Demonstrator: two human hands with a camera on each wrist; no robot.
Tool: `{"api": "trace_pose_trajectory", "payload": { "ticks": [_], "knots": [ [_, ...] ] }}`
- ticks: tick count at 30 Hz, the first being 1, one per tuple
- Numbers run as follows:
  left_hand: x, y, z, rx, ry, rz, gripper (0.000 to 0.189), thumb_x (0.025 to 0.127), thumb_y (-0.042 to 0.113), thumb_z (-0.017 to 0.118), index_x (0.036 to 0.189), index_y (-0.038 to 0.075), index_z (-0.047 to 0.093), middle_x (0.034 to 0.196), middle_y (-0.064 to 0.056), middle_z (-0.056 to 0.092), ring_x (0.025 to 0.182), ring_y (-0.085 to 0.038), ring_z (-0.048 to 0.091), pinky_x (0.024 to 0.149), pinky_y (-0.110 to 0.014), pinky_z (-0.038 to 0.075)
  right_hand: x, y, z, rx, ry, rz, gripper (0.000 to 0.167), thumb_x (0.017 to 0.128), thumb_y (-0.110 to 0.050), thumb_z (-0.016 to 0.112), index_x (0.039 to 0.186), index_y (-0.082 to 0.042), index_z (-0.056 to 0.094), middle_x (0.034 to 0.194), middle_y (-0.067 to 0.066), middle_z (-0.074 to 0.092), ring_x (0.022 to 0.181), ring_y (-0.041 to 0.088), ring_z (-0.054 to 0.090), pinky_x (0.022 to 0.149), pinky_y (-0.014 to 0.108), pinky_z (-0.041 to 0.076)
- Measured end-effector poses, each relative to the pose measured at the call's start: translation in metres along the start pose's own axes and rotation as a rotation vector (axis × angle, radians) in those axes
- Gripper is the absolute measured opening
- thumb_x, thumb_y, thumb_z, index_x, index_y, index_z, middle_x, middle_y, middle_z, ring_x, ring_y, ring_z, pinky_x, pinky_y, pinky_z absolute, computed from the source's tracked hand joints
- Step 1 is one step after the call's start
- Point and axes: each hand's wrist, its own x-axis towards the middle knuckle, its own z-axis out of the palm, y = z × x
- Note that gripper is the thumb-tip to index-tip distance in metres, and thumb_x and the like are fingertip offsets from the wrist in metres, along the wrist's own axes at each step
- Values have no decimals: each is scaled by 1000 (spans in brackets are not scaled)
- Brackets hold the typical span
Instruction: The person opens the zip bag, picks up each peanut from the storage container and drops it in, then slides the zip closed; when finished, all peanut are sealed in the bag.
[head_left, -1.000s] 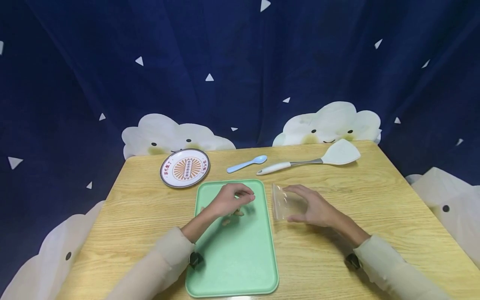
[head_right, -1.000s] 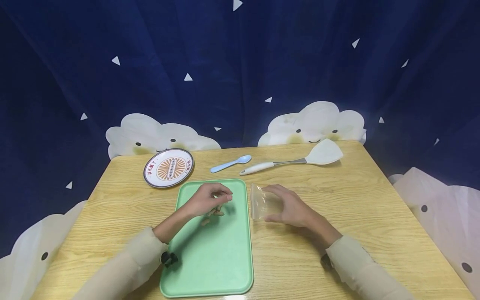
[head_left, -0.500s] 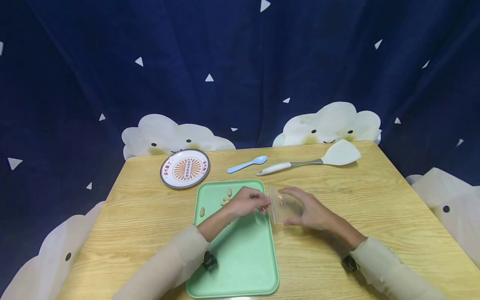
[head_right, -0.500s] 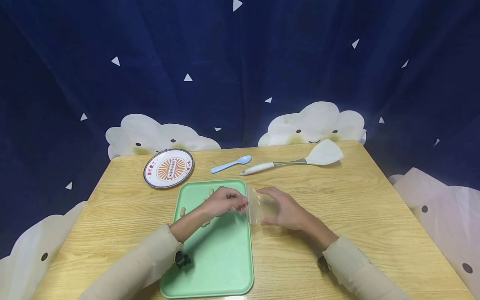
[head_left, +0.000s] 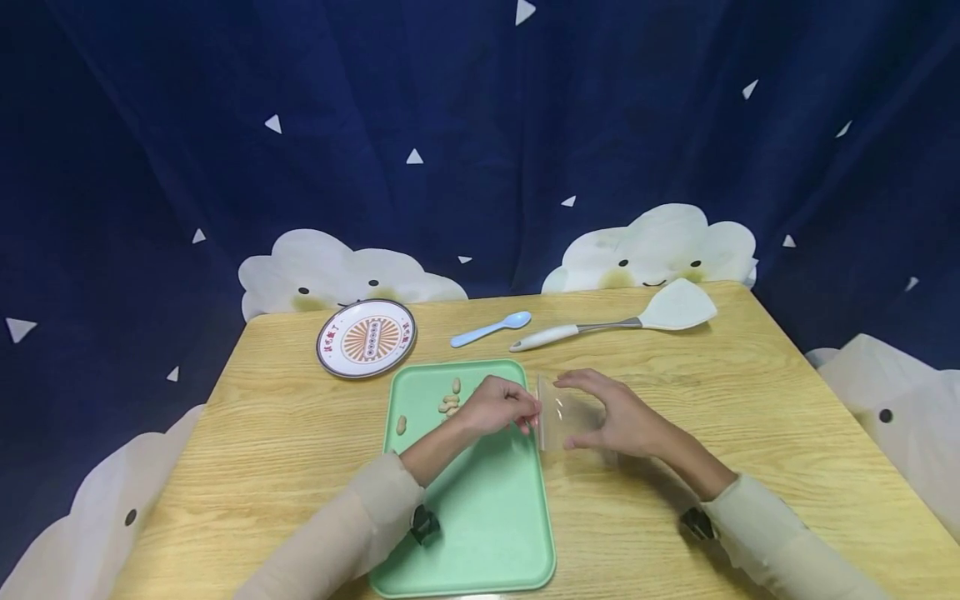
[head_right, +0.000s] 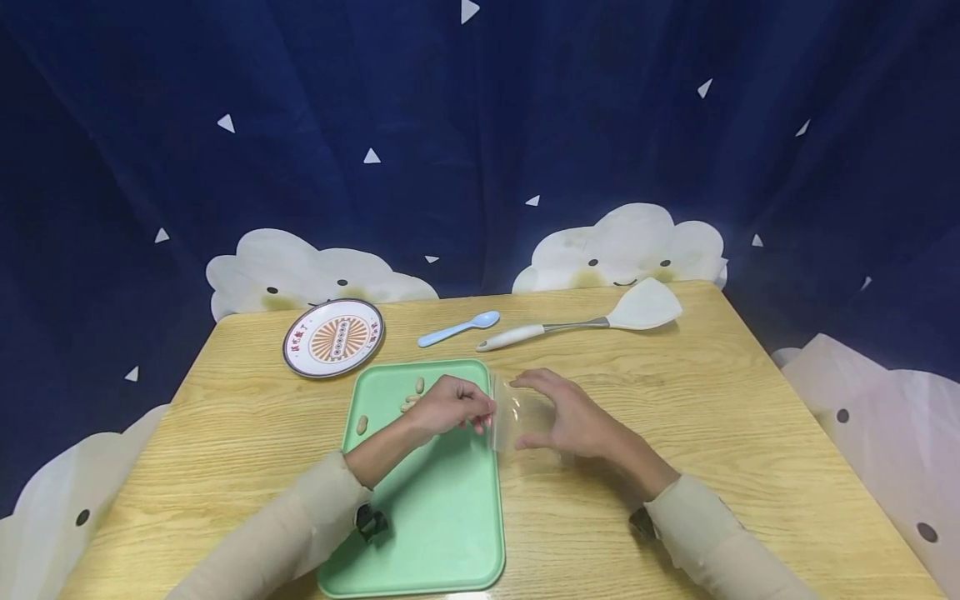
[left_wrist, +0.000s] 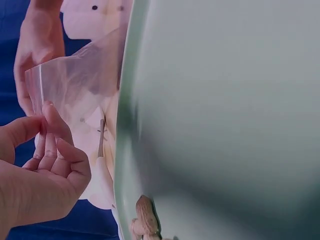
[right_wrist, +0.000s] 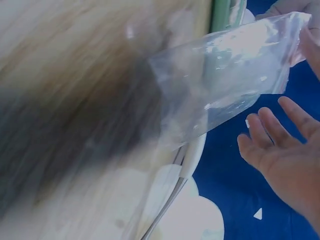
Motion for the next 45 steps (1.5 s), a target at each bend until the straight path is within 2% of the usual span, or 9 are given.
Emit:
{"api": "trace_pose_trajectory", "payload": {
  "ticks": [2,5,8,13,18,29,33,38,45],
  "knots": [
    [0,0,1,-7,-2,4,17,89,17,65,81,4,73,65,4,68,56,-7,62,52,-22,38,3,-3,-1,14,42,5,53,71,-28,84,117,-12,63,113,3,65,101,20,61,85,41,52],
    [-1,0,3,-20,-8,8,18,88,20,66,81,5,73,63,5,67,57,-7,62,53,-23,38,6,-9,-1,71,72,44,23,78,-20,77,98,-11,70,86,-3,68,74,8,60,66,27,53],
    [-2,1,4,-39,-20,7,18,88,22,67,82,6,73,64,6,67,59,-7,63,56,-24,39,9,-14,-1,152,35,99,7,82,-17,73,87,-11,73,75,-4,69,65,3,58,59,21,51],
    [-2,3,8,-65,-39,11,17,89,20,66,84,5,72,65,5,68,59,-7,62,57,-24,40,12,-20,-3,254,-64,173,18,84,-28,73,84,-10,74,76,2,72,60,9,62,55,24,51],
    [-1,4,12,-89,-58,5,14,90,16,64,88,6,72,64,3,68,61,-8,63,58,-25,42,13,-22,-4,284,-93,216,23,82,-31,73,81,-8,74,72,3,72,55,13,61,50,24,49],
    [2,1,14,-139,-85,53,16,89,16,65,92,1,72,63,6,68,63,-7,63,60,-25,45,11,-21,-8,395,-157,241,19,86,-17,66,91,0,71,78,8,71,60,10,60,53,27,51],
    [2,0,13,-162,-105,70,19,89,17,66,93,-1,71,70,-2,72,64,-7,64,65,-29,49,9,-19,-9,428,-178,257,17,84,-7,60,94,2,71,80,10,71,62,12,62,56,34,54],
    [2,-1,14,-159,-129,91,18,90,15,65,95,-2,69,83,-14,73,67,-7,65,66,-29,49,8,-19,-10,433,-171,282,19,84,-4,55,94,4,70,76,10,70,61,12,62,56,33,54],
    [4,0,17,-129,-92,89,13,91,10,60,90,-1,67,82,-12,72,73,-9,66,71,-31,51,9,-23,-8,385,-98,310,17,85,-5,57,92,3,70,77,11,70,63,12,62,57,31,54]
  ]
}}
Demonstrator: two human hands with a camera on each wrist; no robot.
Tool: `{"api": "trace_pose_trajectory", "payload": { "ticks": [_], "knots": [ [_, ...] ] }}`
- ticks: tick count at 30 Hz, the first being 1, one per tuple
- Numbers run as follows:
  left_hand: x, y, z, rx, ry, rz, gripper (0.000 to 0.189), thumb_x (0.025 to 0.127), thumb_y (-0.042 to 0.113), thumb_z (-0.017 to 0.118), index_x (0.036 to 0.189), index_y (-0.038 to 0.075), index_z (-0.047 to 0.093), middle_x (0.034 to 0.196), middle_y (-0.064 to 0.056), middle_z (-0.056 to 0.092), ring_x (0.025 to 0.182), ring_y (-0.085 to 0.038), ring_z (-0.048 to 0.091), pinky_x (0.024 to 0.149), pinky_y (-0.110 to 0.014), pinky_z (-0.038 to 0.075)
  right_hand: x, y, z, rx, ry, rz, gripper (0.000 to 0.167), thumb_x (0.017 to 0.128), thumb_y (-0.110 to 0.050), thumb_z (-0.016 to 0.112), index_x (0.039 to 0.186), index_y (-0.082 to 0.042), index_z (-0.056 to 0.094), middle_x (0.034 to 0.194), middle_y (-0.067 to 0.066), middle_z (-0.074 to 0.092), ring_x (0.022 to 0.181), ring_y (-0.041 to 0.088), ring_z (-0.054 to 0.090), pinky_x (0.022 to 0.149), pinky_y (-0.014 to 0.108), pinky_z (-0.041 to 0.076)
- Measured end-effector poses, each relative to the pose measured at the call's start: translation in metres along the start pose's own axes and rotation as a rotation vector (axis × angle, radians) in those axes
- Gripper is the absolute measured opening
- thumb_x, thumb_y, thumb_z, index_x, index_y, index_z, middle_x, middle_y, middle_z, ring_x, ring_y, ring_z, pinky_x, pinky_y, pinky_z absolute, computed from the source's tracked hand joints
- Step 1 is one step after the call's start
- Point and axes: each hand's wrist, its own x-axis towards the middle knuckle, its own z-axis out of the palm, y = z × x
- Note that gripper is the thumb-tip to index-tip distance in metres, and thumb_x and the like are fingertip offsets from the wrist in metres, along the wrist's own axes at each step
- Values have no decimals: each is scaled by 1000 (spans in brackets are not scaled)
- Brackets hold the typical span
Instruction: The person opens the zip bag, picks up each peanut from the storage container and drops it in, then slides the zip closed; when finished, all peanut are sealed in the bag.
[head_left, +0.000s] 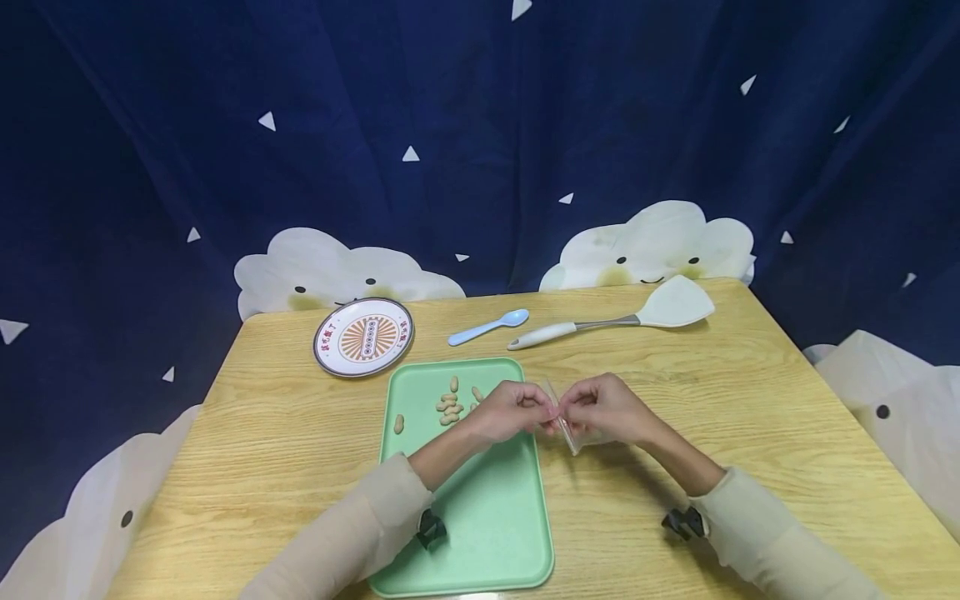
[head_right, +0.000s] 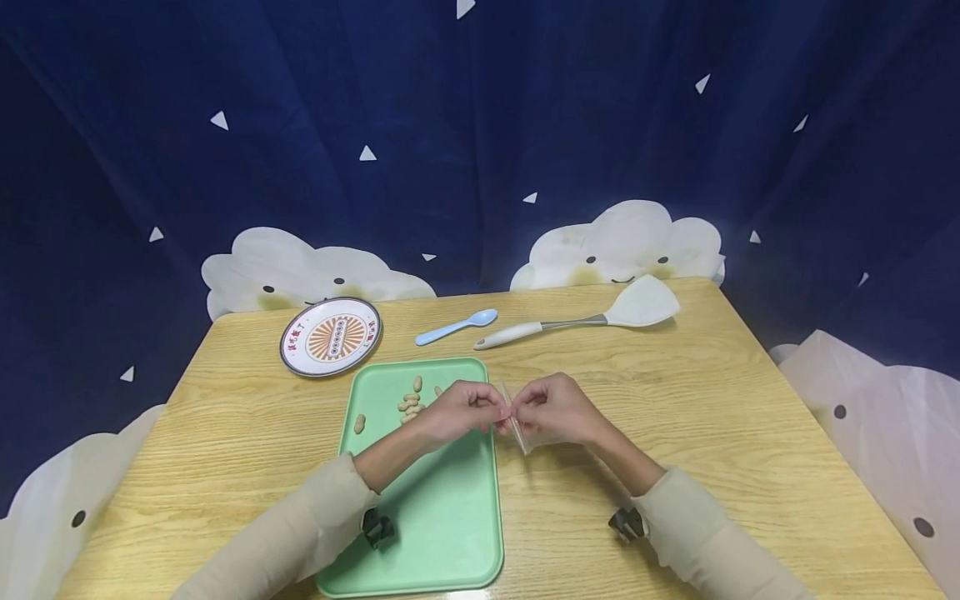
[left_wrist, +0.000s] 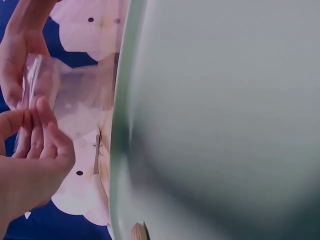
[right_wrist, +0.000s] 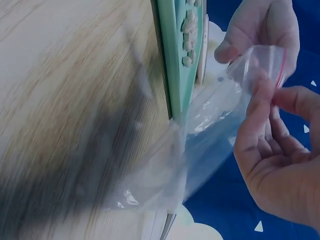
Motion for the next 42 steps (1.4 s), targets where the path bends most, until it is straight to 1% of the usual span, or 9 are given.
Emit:
{"api": "trace_pose_trajectory", "payload": {
  "ticks": [6,14,18,21,25,28,34,39,42],
  "knots": [
    [2,3,4,-19,88,13,11,90,5,57,85,-1,65,78,-9,71,79,-27,69,80,-46,54,1,-3,8,8,126,26,12,84,-4,58,85,2,69,78,10,70,66,13,64,59,28,56],
    [3,4,7,-57,153,30,4,86,1,57,85,-1,61,78,-11,72,74,-24,71,74,-46,55,-2,-7,9,66,225,72,13,82,-3,60,88,7,67,75,12,69,65,16,65,62,36,58],
    [0,4,9,-47,182,65,15,81,-2,57,92,5,49,76,-17,71,76,-34,71,64,-37,56,-2,-6,10,68,251,65,17,80,-1,63,95,4,59,76,14,70,64,17,67,59,35,57],
    [-2,4,11,59,192,139,18,82,-2,55,94,6,45,74,-23,69,71,-40,68,50,-23,45,-3,-5,12,4,275,18,20,78,3,63,95,-1,54,73,13,71,60,14,67,54,29,55],
    [-3,4,12,215,145,241,11,87,-3,48,95,4,48,76,-24,66,62,-38,66,43,-18,37,-3,-6,15,-180,326,-73,14,76,5,61,87,-4,63,65,5,68,54,7,60,48,21,47],
    [-3,4,11,326,116,286,16,88,-3,45,95,4,57,76,-19,66,58,-28,67,44,-17,40,-4,-7,15,-278,333,-94,16,77,5,60,85,-5,71,66,5,69,53,7,57,46,19,44],
    [-4,5,6,542,143,332,26,86,3,48,95,2,72,74,-10,70,51,-3,55,47,-14,39,-6,-9,11,-433,293,-102,14,80,-1,62,85,-3,75,73,5,72,58,4,56,53,18,45],
    [-3,5,5,694,164,386,24,82,5,51,88,4,74,75,-4,71,59,0,53,55,-11,43,-6,-12,9,-530,271,-147,7,79,-10,73,78,-3,75,62,-1,66,52,2,53,51,20,46],
    [-3,5,6,747,175,429,21,81,6,53,82,6,74,71,-2,68,58,-1,52,55,-10,42,-7,-13,7,-583,247,-147,17,74,-12,79,84,1,74,62,-1,64,53,3,51,53,21,47]
  ]
}}
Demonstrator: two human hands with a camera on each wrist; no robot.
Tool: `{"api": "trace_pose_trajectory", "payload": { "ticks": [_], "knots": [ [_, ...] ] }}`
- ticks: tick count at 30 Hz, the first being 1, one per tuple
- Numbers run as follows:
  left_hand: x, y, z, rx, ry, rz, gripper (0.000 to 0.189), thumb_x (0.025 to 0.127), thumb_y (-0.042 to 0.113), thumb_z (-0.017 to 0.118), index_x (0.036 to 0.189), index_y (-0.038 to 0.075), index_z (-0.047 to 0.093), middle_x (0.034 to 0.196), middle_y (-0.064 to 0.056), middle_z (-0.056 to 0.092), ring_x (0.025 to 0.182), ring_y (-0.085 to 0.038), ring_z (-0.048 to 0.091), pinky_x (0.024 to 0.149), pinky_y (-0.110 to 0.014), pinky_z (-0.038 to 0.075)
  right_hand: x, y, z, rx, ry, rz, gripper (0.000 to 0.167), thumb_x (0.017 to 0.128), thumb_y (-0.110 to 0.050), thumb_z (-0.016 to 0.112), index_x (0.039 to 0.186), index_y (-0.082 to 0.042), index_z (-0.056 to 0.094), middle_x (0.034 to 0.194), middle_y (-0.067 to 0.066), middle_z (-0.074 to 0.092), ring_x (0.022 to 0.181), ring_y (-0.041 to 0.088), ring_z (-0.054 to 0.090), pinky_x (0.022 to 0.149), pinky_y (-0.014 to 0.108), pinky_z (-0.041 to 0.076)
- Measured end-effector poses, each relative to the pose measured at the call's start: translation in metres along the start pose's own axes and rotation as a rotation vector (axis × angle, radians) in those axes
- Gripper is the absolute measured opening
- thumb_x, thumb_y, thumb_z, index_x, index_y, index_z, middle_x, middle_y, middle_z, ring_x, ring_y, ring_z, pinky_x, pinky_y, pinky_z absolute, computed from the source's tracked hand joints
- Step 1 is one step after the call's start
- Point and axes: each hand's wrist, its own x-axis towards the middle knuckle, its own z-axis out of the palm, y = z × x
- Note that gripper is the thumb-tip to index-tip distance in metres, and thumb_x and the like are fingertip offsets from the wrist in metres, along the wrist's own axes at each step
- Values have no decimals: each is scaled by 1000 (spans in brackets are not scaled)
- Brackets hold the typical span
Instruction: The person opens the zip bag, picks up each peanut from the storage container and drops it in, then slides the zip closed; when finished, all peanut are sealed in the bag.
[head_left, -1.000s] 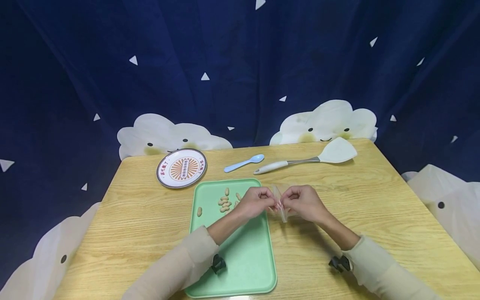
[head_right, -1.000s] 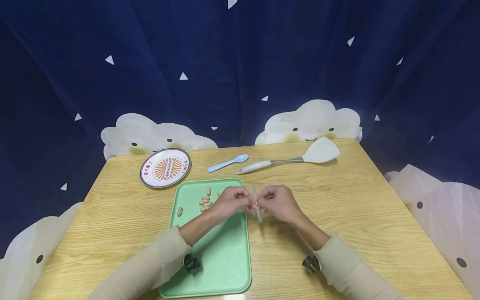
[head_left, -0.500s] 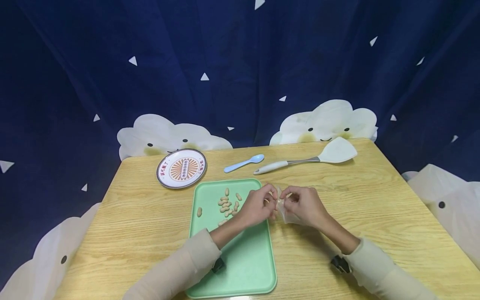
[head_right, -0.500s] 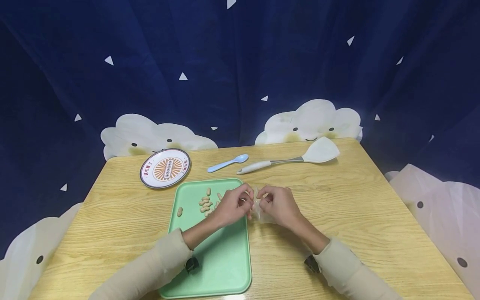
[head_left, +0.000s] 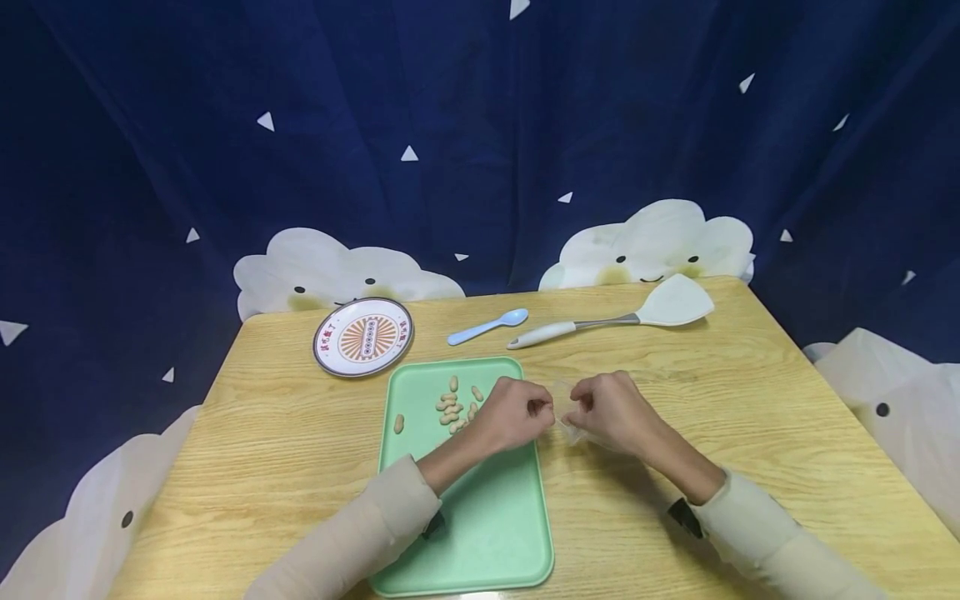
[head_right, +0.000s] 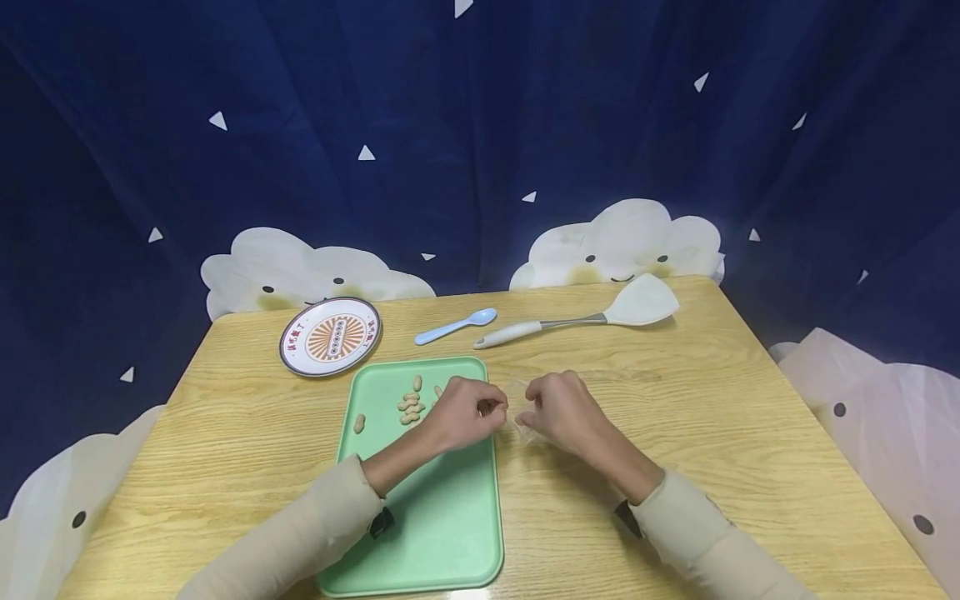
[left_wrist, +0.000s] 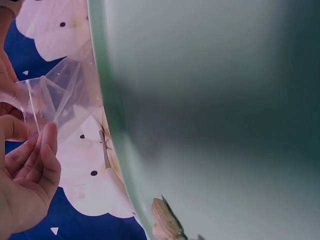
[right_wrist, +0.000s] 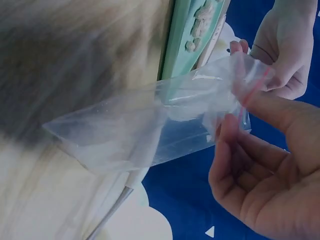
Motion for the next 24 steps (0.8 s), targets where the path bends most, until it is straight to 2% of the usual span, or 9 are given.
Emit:
{"api": "trace_pose_trajectory", "payload": {
  "ticks": [4,9,15,19,24],
  "knots": [
    [0,1,-2,42,5,29,17,80,9,56,80,8,73,68,1,65,57,0,51,55,-9,42,1,-1,-6,-50,-54,2,28,68,-12,84,88,3,72,62,-1,59,55,5,48,55,22,46],
    [-1,-1,-8,32,-20,26,15,80,11,57,80,10,72,69,3,65,61,0,53,58,-10,43,5,-3,-18,-76,-95,-31,26,67,-17,85,82,-1,71,61,-3,57,54,5,47,53,20,43],
    [-3,-7,-14,-66,-71,8,13,80,8,58,79,10,71,69,3,65,63,-2,55,60,-14,46,9,3,-26,-94,-45,-200,23,74,-28,81,68,-13,65,58,-9,54,52,0,42,51,17,39],
    [-4,-9,-16,-131,-95,-28,12,81,9,59,82,9,71,72,2,66,66,-3,57,62,-16,48,9,7,-26,-99,-6,-274,26,80,-36,74,68,-17,60,61,-10,53,54,-1,40,51,16,37],
    [-3,-9,-18,-210,-97,-91,10,80,11,61,82,11,72,73,3,67,66,-2,58,64,-18,50,8,15,-21,-123,85,-364,39,74,-50,74,73,-16,57,67,-7,52,60,2,41,55,18,38]
  ]
}}
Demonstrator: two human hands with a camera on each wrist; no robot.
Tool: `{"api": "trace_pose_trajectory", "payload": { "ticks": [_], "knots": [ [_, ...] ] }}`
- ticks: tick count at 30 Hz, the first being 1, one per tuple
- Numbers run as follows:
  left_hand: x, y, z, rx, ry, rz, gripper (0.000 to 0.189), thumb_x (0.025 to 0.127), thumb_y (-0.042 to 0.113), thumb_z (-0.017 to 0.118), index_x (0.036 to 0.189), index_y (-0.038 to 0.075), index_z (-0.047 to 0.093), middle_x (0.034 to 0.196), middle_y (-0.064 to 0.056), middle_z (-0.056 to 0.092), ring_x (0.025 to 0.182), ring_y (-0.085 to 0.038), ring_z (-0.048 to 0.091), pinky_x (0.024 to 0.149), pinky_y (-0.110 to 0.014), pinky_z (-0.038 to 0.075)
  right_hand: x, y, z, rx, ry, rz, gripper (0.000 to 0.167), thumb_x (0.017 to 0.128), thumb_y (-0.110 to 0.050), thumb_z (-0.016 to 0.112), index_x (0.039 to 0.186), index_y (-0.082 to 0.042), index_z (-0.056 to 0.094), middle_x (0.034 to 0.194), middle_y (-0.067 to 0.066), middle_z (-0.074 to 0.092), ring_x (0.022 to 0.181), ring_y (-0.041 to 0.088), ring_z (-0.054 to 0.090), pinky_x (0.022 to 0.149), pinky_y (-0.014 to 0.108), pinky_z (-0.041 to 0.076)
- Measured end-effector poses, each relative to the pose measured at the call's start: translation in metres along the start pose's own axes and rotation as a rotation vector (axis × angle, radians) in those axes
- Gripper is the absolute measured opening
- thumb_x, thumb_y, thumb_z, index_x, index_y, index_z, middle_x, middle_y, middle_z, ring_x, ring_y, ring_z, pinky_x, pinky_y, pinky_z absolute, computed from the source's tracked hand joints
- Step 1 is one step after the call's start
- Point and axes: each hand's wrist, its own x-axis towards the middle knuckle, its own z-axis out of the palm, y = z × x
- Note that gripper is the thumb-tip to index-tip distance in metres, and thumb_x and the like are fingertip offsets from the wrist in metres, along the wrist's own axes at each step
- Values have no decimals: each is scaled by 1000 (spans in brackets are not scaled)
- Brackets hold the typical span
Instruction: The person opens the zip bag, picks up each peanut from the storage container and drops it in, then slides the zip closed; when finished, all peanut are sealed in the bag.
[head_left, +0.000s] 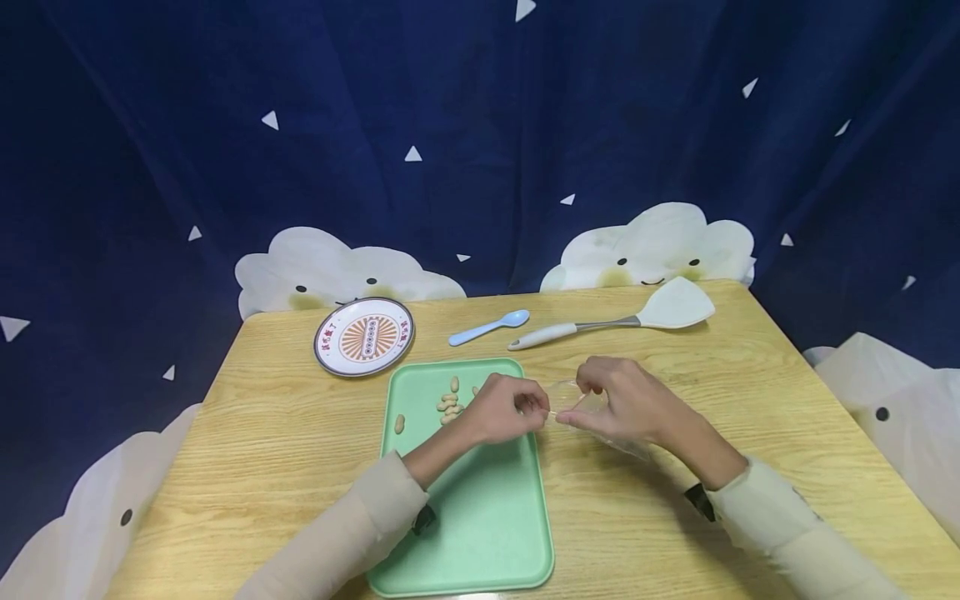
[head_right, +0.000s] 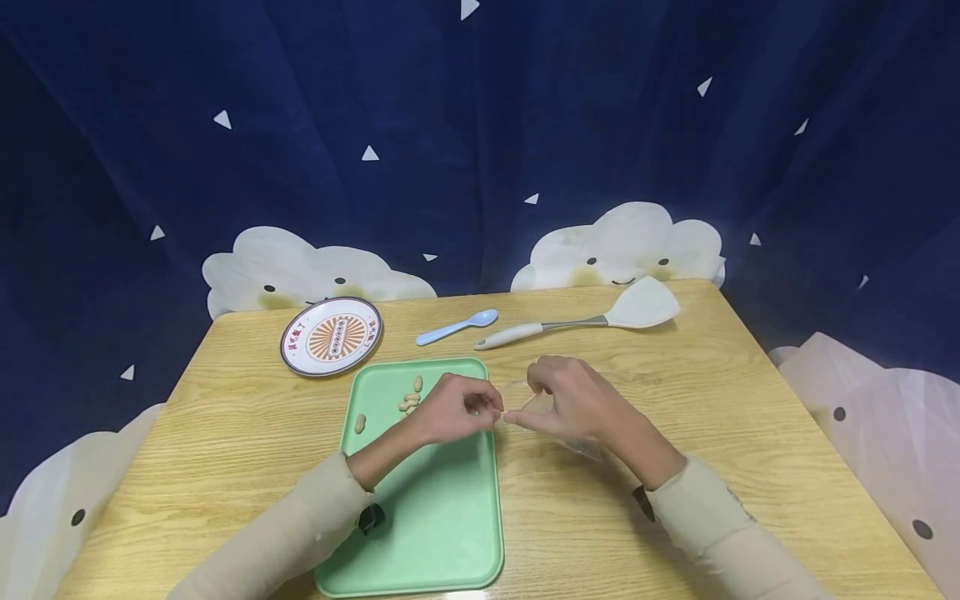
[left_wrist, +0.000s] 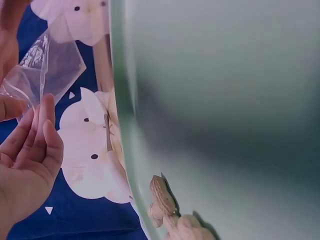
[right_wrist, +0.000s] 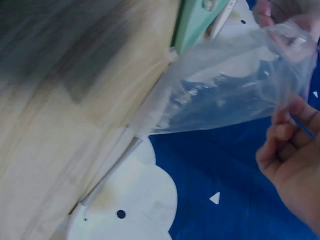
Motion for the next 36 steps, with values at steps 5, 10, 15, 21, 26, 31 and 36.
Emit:
{"api": "trace_pose_trajectory", "payload": {
  "ticks": [5,10,15,21,26,31,36],
  "knots": [
    [1,0,0,-54,-1,-19,10,81,12,63,83,12,73,75,4,69,66,-1,59,65,-18,51,-3,7,7,-50,75,-86,52,66,-60,76,78,-16,52,74,-7,47,69,7,42,63,23,39],
    [1,1,0,-86,-11,-28,11,80,12,63,85,10,73,74,4,69,66,-1,60,67,-18,51,-7,6,11,40,5,7,55,64,-58,79,87,-16,50,95,-6,62,86,9,56,74,30,47],
    [0,0,-2,-110,-21,-39,13,81,12,62,89,7,72,75,3,70,67,-2,62,67,-19,52,-11,7,15,211,-64,130,61,63,-53,82,84,-18,37,108,-5,67,96,12,63,80,36,52],
    [1,-4,-2,-154,-34,-59,16,82,10,61,92,3,72,77,-2,71,67,-2,62,66,-19,52,-15,9,21,306,-36,163,62,61,-52,84,92,-17,44,106,-2,67,104,19,63,90,46,50],
    [0,-6,-1,-207,-64,-85,18,83,6,59,95,1,70,80,-8,72,71,-13,68,66,-20,52,-17,9,27,348,-24,186,60,60,-47,87,97,-20,48,102,-3,67,100,18,61,87,46,48],
    [-1,-7,0,-241,-85,-95,19,83,5,57,96,1,70,82,-11,72,78,-29,70,64,-20,51,-18,10,31,363,-10,191,82,58,-40,89,125,-16,47,119,2,64,107,18,60,92,44,48],
    [-1,-7,0,-269,-95,-91,19,84,3,56,98,1,69,80,-12,72,78,-31,70,63,-20,51,-17,11,32,372,-30,190,94,60,-39,89,138,-10,45,121,6,62,112,25,59,95,51,46]
  ]
}}
